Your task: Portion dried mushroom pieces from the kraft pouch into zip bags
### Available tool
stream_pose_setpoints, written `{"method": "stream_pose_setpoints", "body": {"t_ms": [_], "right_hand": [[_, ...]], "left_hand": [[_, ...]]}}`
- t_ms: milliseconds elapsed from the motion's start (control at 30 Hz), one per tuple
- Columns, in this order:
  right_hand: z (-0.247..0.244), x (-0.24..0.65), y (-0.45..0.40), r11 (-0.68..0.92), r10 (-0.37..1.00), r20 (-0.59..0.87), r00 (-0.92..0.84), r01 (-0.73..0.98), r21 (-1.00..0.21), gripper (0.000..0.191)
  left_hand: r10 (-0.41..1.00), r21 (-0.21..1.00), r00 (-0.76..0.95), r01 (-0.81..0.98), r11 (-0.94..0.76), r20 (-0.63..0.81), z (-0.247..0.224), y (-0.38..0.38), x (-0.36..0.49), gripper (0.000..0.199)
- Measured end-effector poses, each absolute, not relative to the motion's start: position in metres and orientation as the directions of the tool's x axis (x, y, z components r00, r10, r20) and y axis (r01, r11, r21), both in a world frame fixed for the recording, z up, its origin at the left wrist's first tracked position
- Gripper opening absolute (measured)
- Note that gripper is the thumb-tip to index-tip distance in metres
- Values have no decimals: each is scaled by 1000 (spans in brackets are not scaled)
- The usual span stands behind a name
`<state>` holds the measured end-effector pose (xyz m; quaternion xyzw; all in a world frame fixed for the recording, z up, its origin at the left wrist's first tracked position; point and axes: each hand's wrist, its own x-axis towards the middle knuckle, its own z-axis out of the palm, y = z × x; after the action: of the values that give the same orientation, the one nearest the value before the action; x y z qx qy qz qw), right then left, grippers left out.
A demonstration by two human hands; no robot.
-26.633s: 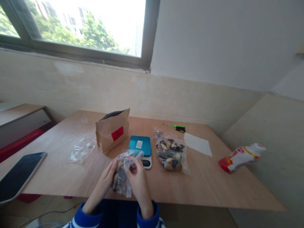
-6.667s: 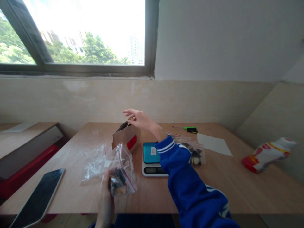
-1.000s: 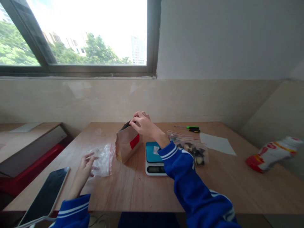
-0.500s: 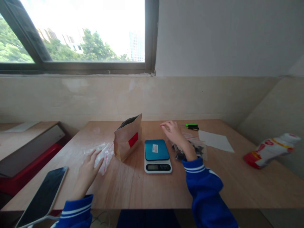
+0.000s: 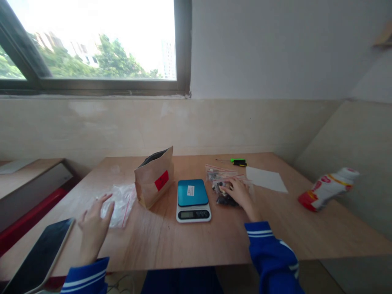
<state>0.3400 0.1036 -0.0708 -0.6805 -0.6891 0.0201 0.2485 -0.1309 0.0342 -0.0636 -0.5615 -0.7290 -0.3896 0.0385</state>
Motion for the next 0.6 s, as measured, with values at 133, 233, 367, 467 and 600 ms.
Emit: {"method": "stream_pose_setpoints", "body": {"t_ms": [133,233,367,467,600], "right_hand": [[-58,341,97,67,943,325,76,911,-406,16],[-31,328,81,121,915,388,110,843,-524,17],[19,291,42,356,887,462,12,622,-698,14],[40,254,10,526,844,500,-193,479,-702,15],[29,209,-24,726,682,512,-522,399,-560,23]], "left_hand": [[712,736,-489,675,-57,503,-36,8,-106,33],[782,918,-551,390,-69,293,-30,-7,-76,27],[966,989,-257,-144,-44,5,-29,-16,-21,31],[970,872,143,-427,241,-198,-32,-20,15,44],[978,940,72,-273,207,-194,-40,-30,29,49]]}}
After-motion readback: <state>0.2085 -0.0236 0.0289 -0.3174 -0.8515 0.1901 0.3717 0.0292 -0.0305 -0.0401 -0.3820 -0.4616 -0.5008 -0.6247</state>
